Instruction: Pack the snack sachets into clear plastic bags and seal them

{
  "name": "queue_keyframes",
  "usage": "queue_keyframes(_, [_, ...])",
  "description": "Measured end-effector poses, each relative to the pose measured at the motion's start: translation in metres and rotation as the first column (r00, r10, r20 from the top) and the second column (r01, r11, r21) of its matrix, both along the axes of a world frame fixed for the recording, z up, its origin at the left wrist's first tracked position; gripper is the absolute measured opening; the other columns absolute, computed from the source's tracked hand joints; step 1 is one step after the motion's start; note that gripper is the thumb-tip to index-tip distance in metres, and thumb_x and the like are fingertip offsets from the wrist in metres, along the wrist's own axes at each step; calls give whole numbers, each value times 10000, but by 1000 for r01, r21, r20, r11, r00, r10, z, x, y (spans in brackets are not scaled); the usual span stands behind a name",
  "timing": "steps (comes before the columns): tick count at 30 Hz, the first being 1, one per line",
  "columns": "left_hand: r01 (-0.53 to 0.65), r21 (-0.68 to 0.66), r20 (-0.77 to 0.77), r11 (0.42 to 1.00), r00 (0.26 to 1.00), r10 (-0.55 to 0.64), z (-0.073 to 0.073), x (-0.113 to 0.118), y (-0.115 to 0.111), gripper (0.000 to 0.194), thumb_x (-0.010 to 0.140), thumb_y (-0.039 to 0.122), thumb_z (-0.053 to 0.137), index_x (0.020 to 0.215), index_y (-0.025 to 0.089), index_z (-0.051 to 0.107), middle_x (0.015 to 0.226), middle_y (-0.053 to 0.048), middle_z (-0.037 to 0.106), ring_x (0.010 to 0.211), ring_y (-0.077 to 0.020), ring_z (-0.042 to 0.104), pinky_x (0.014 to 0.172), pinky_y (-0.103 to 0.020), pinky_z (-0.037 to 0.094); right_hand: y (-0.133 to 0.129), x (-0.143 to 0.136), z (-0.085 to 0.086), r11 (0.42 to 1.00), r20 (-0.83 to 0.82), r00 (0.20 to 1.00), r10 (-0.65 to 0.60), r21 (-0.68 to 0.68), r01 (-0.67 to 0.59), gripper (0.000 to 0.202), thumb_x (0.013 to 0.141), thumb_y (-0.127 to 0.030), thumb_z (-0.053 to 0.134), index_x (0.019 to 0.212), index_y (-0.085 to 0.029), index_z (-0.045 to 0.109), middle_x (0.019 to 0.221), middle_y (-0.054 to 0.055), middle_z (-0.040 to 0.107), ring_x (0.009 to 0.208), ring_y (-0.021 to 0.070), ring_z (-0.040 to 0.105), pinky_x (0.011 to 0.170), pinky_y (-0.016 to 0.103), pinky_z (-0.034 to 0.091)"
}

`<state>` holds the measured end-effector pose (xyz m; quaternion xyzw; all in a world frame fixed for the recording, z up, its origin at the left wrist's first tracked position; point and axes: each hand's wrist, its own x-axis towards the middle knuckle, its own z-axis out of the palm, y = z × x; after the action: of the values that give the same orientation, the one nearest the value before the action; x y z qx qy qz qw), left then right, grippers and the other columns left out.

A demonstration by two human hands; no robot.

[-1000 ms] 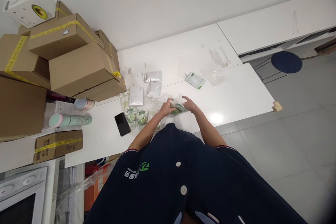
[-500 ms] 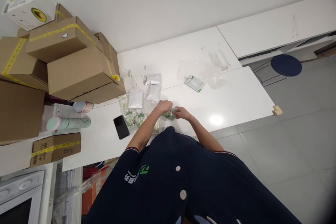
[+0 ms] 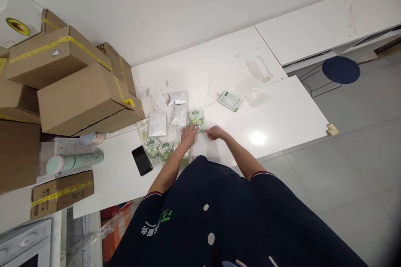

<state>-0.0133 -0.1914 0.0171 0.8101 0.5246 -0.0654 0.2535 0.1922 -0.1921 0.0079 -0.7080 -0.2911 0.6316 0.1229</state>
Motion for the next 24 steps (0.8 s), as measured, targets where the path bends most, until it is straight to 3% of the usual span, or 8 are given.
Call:
queue_keyframes(2, [7, 0, -4, 1000, 1000, -7, -3, -1, -1, 543, 868, 113, 411, 1370, 307, 486, 1516, -53, 350, 1418, -308, 222, 1125, -565, 220, 11, 49, 8, 966, 407, 901, -150, 253, 47, 263, 864, -393, 593, 789, -143, 625, 784, 123, 688, 749, 200, 635, 709, 305, 499])
queue_keyframes(5, [6, 10, -14, 1000, 1000, -6, -4, 1, -5, 591, 856, 113, 424, 1416, 302, 432, 1548, -60, 295, 1444, -317, 161, 1124, -577, 224, 29, 127, 16, 923, 690, 660, -298, 385, 15, 353, 931, -341, 452, 1193, -126, 550, 1300, 215, 531, 1197, 292, 474, 973, 436, 379])
queue_keyframes(7, [8, 18, -33, 1000, 999, -7, -5, 2, -9, 617, 851, 113, 431, 1437, 306, 400, 1566, -55, 259, 1455, -321, 126, 1123, -583, 222, 36, 170, 14, 922, 825, 505, -252, 363, -132, 479, 901, -291, 485, 1350, -131, 438, 1458, 224, 366, 1340, 333, 306, 1038, 516, 283])
queue_keyframes(9, [11, 22, -49, 1000, 999, -10, -6, 2, -11, 620, 853, 114, 428, 1444, 300, 391, 1573, -55, 246, 1457, -326, 123, 1121, -586, 223, 40, 198, 5, 930, 888, 440, -132, 265, -254, 543, 880, -202, 468, 1411, -128, 376, 1496, 220, 313, 1390, 336, 220, 1062, 556, 212])
queue_keyframes(13, [21, 4, -52, 1000, 998, -21, -6, 0, -12, 615, 861, 111, 411, 1444, 307, 393, 1573, -40, 251, 1457, -319, 132, 1120, -563, 243, 44, 216, -11, 935, 892, 445, 80, 87, -343, 466, 840, -66, 375, 1275, -109, 535, 1264, 233, 554, 1246, 326, 432, 997, 545, 285])
queue_keyframes(17, [20, -26, -53, 999, 998, -22, 1, -3, -11, 611, 855, 115, 436, 1430, 319, 409, 1569, -37, 259, 1454, -312, 147, 1118, -565, 243, 36, 201, -6, 958, 863, 495, 100, 50, -282, 345, 839, -97, 397, 1067, -110, 655, 1082, 233, 627, 1090, 325, 530, 864, 472, 408])
queue_keyframes(21, [-21, 7, 2, 1000, 1000, 21, 17, -1, -14, 552, 856, 151, 474, 1389, 298, 468, 1540, -60, 313, 1438, -321, 187, 1125, -579, 212, -3, 180, 17, 964, 750, 652, -110, 241, -113, 260, 886, -221, 431, 952, -151, 673, 963, 165, 659, 983, 280, 569, 821, 407, 439])
queue_keyframes(24, [-60, 65, 170, 996, 984, 48, 31, 10, -22, 457, 876, 187, 477, 1321, 262, 548, 1485, -71, 399, 1420, -287, 241, 1149, -505, 211, -42, 165, 42, 861, 511, 763, -397, 494, 117, 178, 856, -320, 530, 790, -178, 615, 782, 66, 633, 775, 192, 567, 747, 329, 455])
